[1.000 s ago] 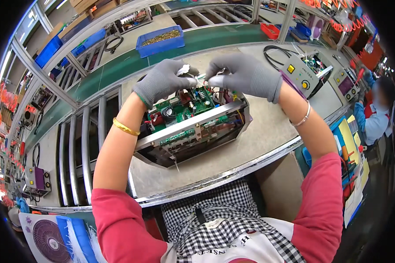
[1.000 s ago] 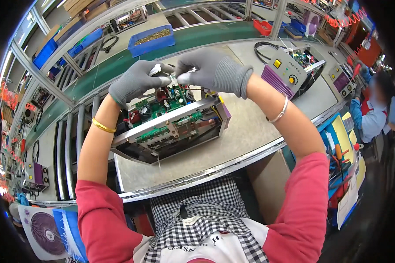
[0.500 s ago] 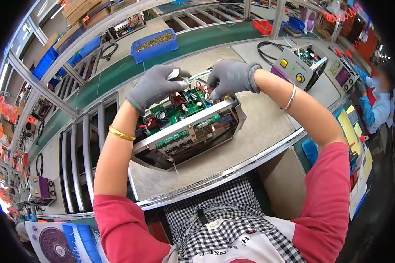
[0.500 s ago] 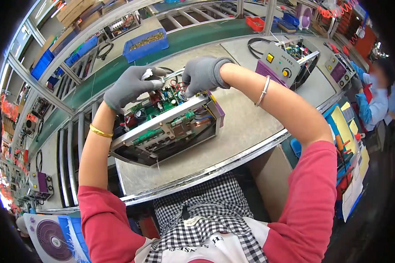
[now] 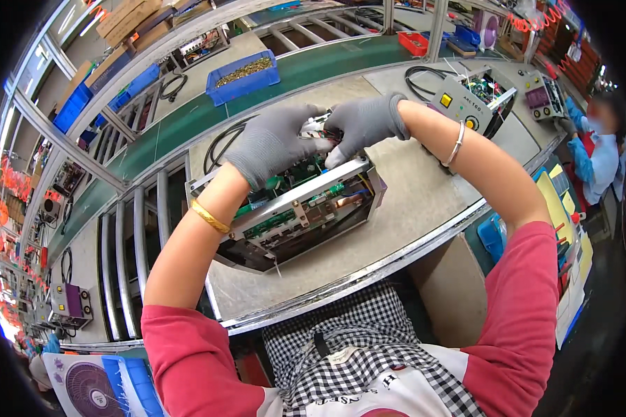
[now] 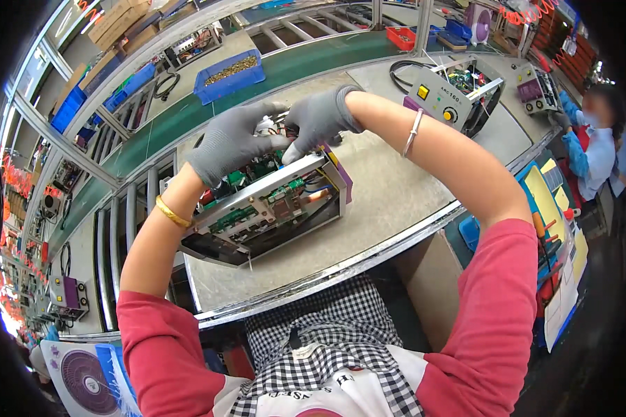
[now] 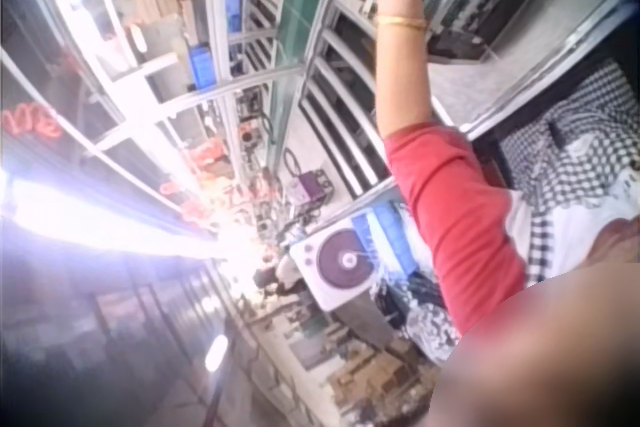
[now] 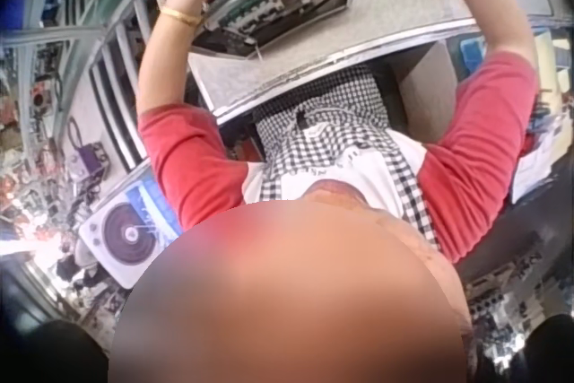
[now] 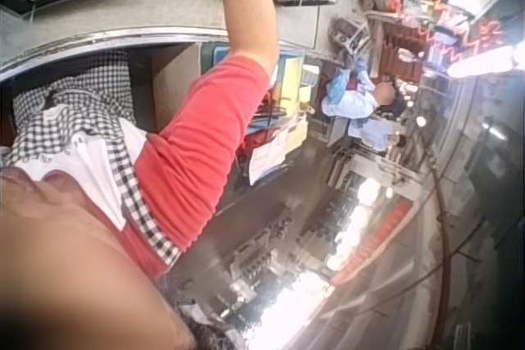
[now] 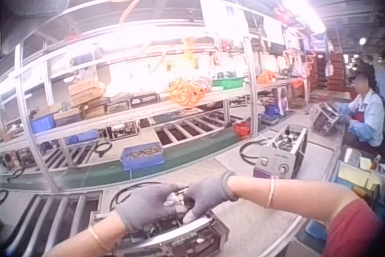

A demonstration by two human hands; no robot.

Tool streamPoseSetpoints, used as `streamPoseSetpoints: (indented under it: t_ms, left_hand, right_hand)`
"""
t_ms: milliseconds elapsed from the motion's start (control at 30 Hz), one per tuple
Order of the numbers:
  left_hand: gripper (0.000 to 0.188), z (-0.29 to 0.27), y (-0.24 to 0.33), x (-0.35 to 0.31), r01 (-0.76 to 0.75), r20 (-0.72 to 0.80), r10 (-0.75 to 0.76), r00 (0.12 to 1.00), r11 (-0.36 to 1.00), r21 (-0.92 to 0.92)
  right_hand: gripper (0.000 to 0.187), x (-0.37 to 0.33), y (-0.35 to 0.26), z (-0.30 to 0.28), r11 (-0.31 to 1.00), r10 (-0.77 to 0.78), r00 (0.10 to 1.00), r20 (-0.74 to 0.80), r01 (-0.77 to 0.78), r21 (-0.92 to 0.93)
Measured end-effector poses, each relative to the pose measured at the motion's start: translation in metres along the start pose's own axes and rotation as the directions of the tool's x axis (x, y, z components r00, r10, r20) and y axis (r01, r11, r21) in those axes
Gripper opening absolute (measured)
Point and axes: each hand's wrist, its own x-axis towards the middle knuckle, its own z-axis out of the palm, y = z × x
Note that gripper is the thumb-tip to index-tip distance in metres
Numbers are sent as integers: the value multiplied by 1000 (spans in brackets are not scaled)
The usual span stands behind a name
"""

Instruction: Wire and organize electrical components within a metal inverter chassis using zip ties and connectors.

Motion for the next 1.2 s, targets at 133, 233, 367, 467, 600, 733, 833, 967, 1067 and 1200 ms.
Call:
streamPoseSetpoints:
  t_ms: [133, 233, 367, 467, 600, 733, 833, 967, 1067, 1200]
  left_hand:
    - [59, 9, -4, 0, 27, -33, -26, 999, 999, 22]
    - [53, 11, -16, 1, -19, -57, 19, 998, 1000, -6]
    - [37, 11, -36, 2, -189, -285, 68, 956, 886, -423]
    - [33, 0, -29, -7, 12, -219, -79, 973, 957, -290]
    - [31, 3, -17, -8, 106, -109, -123, 986, 982, -156]
    - [36, -6, -6, -11, 111, -79, -108, 991, 993, 41]
    - [40, -3, -4, -11, -1, -177, 1, 984, 1000, 3]
    - [44, 8, 12, -6, 65, -30, -61, 998, 989, 133]
    - [44, 13, 18, 2, 107, 33, -121, 992, 954, 280]
    - [33, 10, 38, 13, 195, 162, -292, 943, 875, 442]
  right_hand:
    - [52, 1, 3, 6, 997, 71, 995, -76, -72, -14]
    - [45, 1, -2, 6, 996, 70, 991, -114, -75, -38]
    - [37, 5, 0, 8, 987, 107, 973, -202, -129, -100]
    - [35, 2, 4, 14, 983, 93, 944, -316, -137, -121]
    - [32, -2, 3, 19, 986, 46, 907, -419, -108, -125]
    - [31, -7, -8, 19, 982, 5, 894, -448, -88, -166]
    - [30, -7, -11, 19, 971, -9, 889, -458, -102, -218]
    - [27, -7, -8, 20, 972, 46, 883, -467, -147, -182]
    - [25, -9, -14, 19, 961, 33, 881, -472, -157, -226]
    - [23, -16, -23, 14, 947, 82, 902, -423, -203, -250]
